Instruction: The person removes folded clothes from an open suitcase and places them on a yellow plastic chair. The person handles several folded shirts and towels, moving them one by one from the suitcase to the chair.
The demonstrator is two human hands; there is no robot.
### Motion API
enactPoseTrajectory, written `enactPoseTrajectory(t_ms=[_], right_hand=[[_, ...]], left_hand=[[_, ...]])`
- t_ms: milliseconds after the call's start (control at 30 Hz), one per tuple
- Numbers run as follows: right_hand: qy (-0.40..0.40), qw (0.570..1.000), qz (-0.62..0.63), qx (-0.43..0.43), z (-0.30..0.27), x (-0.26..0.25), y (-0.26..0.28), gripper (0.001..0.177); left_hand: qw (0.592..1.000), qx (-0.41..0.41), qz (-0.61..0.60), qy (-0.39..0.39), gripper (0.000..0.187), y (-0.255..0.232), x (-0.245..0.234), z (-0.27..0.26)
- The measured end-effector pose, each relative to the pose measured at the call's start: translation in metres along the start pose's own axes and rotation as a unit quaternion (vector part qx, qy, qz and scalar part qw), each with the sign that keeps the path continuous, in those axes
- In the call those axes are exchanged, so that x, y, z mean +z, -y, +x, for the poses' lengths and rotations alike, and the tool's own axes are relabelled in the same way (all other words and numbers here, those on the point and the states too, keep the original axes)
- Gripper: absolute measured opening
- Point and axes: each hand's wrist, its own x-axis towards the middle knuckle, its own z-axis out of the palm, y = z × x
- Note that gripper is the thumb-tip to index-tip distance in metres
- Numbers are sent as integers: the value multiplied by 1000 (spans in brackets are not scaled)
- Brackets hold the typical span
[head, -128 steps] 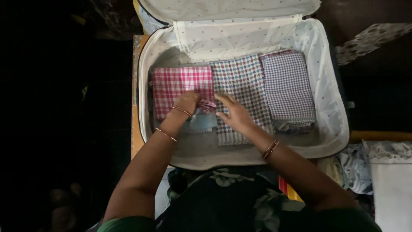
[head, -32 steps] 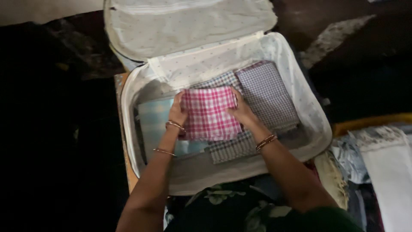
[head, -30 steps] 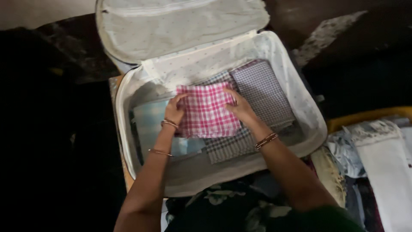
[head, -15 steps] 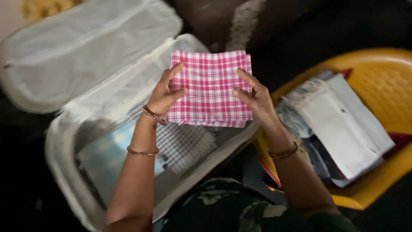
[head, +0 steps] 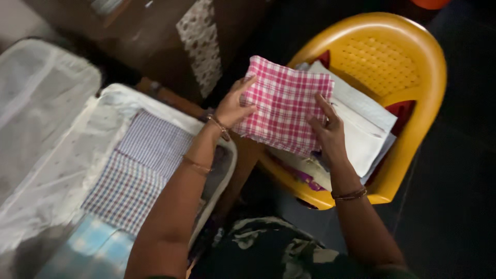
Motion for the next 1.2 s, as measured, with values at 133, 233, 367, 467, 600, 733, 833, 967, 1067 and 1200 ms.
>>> enactPoseTrajectory(t_ms=[133, 233, 367, 467, 600, 733, 833, 967, 1067, 1200], right_hand=[[-36, 998, -30, 35, 11, -40, -26, 71], [-55, 996, -41, 55, 25, -68, -52, 76], [-31, 999, -22, -14, 45, -97, -90, 77], [-28, 999, -41, -5, 58, -109, -117, 78], [-35, 995, -8, 88, 69, -121, -142, 83], [-22, 997, -3, 67, 78, -126, -161, 82], [-27, 996, -70, 53, 79, -125, -170, 77], [-67, 961, -250, 94, 77, -122, -170, 73], [-87, 910, -404, 43, 79, -116, -168, 73], [-60, 843, -531, -67, 86, -96, -178, 77]], left_hand=[[998, -21, -31, 41, 88, 34, 51, 59], [999, 12, 5, 49, 90, 61, 80, 98], [992, -53, 75, 91, 89, 90, 105, 139], [985, -45, 138, 91, 90, 111, 124, 165], [984, 2, 156, 90, 91, 142, 140, 186], [978, -21, 182, 103, 90, 153, 144, 188], [976, -53, 185, 105, 88, 139, 141, 183], [955, -153, 234, 101, 84, 108, 134, 172], [919, -45, 387, 58, 72, 92, 147, 165], [869, 24, 471, 148, 71, 90, 178, 161]])
